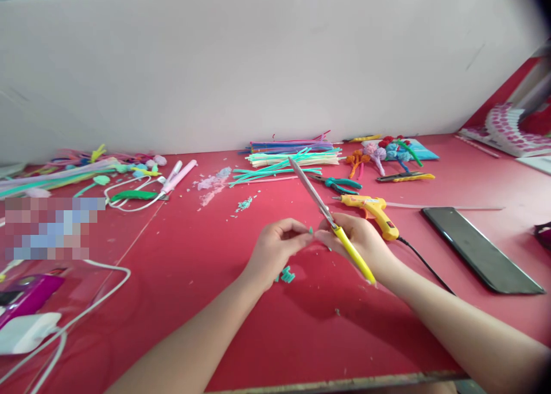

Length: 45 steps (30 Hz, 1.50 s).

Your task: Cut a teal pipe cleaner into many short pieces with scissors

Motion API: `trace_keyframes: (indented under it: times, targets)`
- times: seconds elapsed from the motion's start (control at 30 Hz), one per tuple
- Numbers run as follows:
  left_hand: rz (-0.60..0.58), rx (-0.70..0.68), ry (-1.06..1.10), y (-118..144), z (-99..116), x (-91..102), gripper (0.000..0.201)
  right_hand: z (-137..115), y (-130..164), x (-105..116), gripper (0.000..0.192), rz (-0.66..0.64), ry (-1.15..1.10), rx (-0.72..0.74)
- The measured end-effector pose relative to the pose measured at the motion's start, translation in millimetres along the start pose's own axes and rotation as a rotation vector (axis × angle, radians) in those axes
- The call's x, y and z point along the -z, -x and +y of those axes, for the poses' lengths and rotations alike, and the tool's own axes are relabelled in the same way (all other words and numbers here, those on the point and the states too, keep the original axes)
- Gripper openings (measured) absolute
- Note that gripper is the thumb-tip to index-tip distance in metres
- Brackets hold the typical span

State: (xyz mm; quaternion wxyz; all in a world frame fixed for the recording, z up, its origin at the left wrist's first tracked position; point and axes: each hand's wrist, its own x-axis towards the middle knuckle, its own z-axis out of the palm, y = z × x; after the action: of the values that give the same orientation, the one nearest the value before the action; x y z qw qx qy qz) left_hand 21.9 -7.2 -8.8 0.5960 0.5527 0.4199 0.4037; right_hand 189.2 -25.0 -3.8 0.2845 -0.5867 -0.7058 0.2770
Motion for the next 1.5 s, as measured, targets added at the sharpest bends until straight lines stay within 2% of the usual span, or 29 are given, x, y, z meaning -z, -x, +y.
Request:
trace_keyframes:
  times: [0.13,0.27,0.6,1.2,1.5]
  targets:
    - [0.214,-0.042,0.296,-6.8,0.3,8.3,0.010,2.5,-1.3,0.4,0.031,0.075,0.289,0.015]
    - [0.298,-0.102,0.447,-10.5,0.2,13.7,0.010,3.1,-1.9,-5.1,0.033,0.074,0.478,0.000]
    - [0.286,-0.167,0.575,-9.3,1.2,14.6,0.010,4.9,-0.2,-13.2,0.030,0.057,0.554,0.019]
    - [0.275,-0.181,0.603,-9.9,1.6,15.4,0.009,8.0,0.2,-13.3,0.030,0.065,0.593,0.024]
    - [0.292,-0.178,0.558,-10.0,1.4,16.0,0.009,10.5,-1.0,-13.5,0.032,0.079,0.471,0.000]
